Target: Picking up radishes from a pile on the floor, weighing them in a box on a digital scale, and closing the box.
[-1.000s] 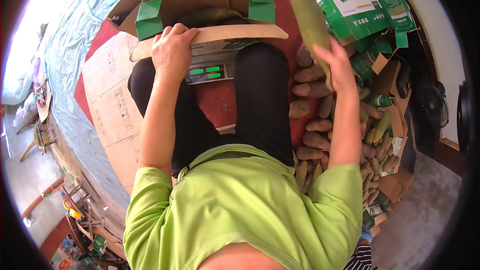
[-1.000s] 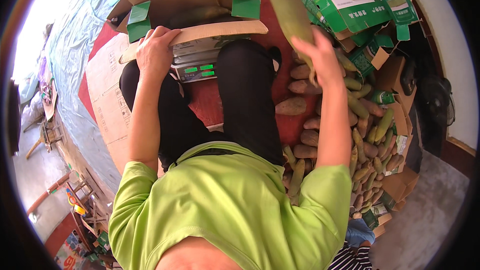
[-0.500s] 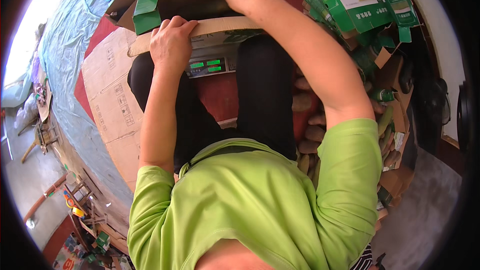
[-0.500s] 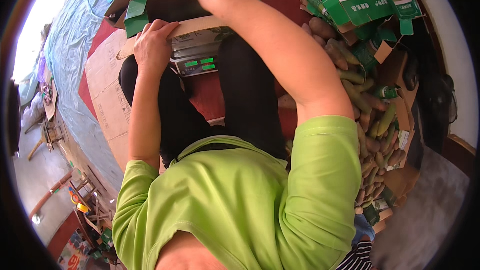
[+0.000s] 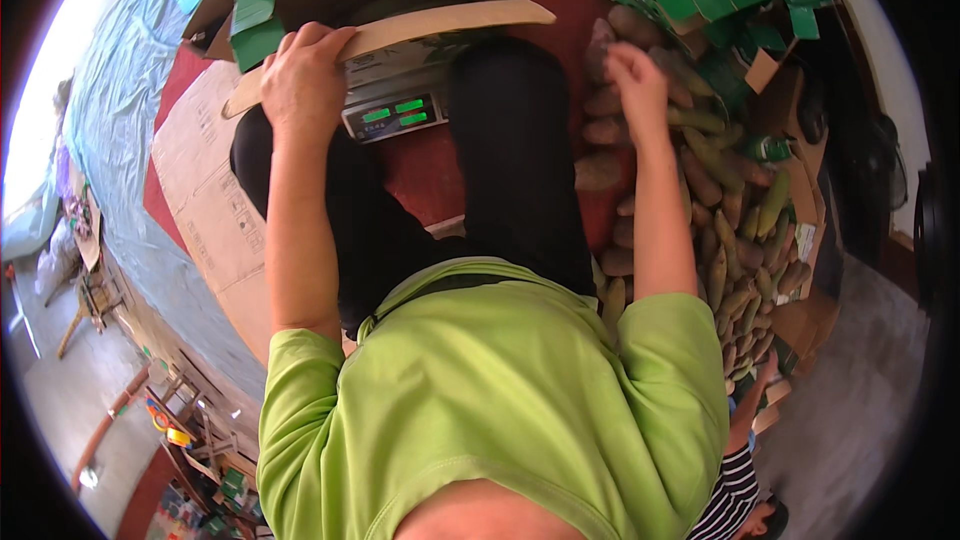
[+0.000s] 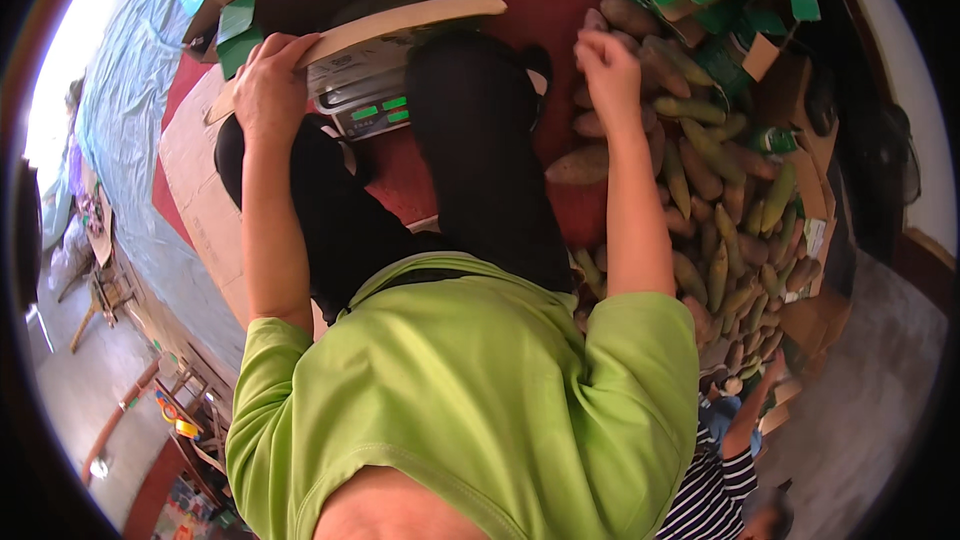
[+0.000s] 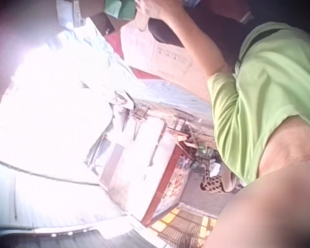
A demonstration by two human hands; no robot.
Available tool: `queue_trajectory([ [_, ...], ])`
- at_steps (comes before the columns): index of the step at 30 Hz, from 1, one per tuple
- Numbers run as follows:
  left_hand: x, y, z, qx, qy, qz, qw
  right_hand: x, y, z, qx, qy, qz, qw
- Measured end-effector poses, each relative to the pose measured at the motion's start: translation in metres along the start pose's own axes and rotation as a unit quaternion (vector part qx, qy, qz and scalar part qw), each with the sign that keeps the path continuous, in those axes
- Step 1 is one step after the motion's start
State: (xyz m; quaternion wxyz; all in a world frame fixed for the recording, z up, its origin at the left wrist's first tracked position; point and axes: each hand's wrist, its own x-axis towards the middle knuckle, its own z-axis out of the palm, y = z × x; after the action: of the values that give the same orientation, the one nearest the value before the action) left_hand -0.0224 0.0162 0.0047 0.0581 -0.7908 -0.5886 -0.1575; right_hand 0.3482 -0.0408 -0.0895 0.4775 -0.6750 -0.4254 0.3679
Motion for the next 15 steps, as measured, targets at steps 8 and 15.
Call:
queue_trajectory([
  [8, 0.008, 0.005, 0.010, -0.028, -0.022, 0.021, 0.999, -0.198, 0.315, -0.067, -0.323, -0.119, 0.010, 0.939],
  [15, 0.002, -0.009, 0.004, -0.003, -0.048, 0.004, 0.999, -0.253, 0.252, -0.009, -0.261, -0.226, 0.296, 0.891],
])
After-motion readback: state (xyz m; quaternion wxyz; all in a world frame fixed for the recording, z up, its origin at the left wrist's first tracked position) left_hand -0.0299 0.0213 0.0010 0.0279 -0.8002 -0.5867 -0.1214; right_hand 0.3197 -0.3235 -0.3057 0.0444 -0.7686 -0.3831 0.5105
